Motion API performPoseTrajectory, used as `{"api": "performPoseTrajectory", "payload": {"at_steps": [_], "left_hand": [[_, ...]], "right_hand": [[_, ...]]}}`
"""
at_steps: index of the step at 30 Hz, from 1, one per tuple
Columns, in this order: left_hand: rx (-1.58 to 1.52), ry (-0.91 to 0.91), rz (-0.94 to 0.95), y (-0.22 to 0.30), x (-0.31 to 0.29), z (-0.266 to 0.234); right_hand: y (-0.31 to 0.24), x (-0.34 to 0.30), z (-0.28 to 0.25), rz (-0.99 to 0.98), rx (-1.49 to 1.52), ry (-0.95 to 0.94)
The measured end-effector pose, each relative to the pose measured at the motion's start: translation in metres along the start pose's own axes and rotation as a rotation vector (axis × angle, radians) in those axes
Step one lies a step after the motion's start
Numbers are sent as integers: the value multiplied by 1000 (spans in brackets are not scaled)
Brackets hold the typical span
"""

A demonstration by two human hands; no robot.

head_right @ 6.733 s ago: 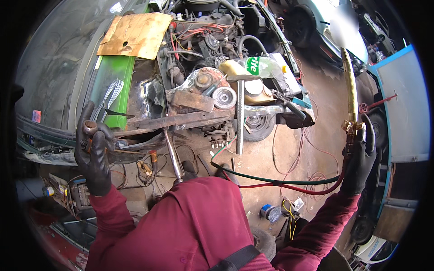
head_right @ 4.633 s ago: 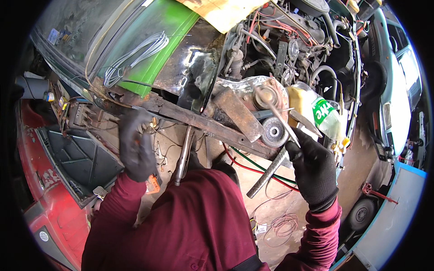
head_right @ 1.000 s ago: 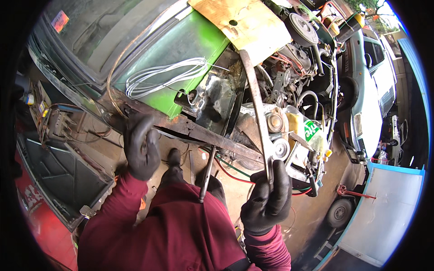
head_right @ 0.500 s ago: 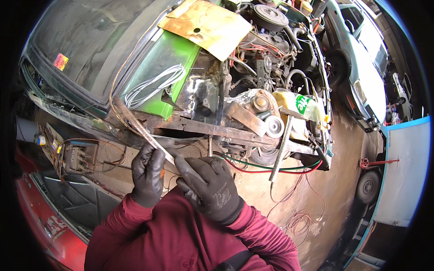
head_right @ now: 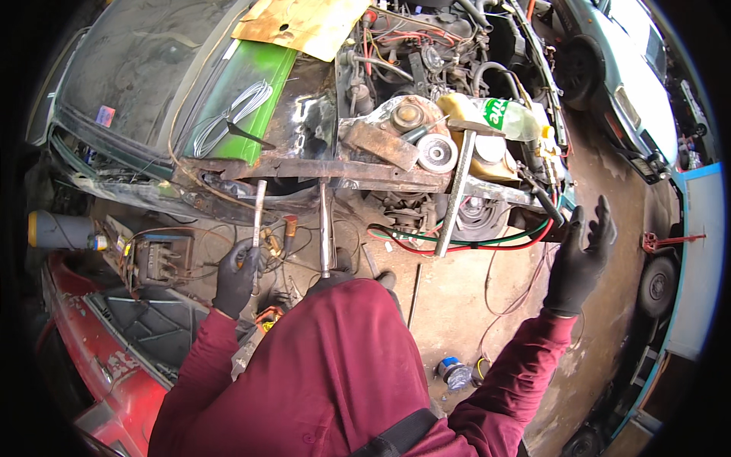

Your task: The person welds a metal frame section on a car's front end using a welding torch and filler rod. They repeatedly heat the joint, add filler, and inspect the weld area while wearing gloves. The work occurs in a cluttered auto repair garage with other vehicles and tools visible.

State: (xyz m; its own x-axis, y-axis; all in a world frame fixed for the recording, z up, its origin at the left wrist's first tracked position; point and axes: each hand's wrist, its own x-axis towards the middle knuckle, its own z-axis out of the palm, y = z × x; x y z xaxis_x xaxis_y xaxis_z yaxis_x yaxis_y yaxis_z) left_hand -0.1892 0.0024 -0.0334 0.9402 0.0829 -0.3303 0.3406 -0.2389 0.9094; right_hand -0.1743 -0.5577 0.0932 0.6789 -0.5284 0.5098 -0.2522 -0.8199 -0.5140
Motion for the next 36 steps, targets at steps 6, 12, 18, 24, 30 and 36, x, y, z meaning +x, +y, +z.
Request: {"api": "performPoseTrajectory", "payload": {"at_steps": [6,12,18,24,30,36], "left_hand": [[-129,52,-122,-24,0,19],[-200,55,-14,-23,42,23],[8,129,242,-39,129,33],[921,234,676,-72,194,17],[905,157,566,-138,275,35],[999,-44,427,-193,259,34]], "right_hand": [[95,28,24,-211,-367,-22],[110,35,60,-114,-346,-179],[111,36,78,3,-417,-232],[124,44,93,45,-357,-285],[118,48,96,306,-231,-317],[107,53,94,316,-254,-419]]}}
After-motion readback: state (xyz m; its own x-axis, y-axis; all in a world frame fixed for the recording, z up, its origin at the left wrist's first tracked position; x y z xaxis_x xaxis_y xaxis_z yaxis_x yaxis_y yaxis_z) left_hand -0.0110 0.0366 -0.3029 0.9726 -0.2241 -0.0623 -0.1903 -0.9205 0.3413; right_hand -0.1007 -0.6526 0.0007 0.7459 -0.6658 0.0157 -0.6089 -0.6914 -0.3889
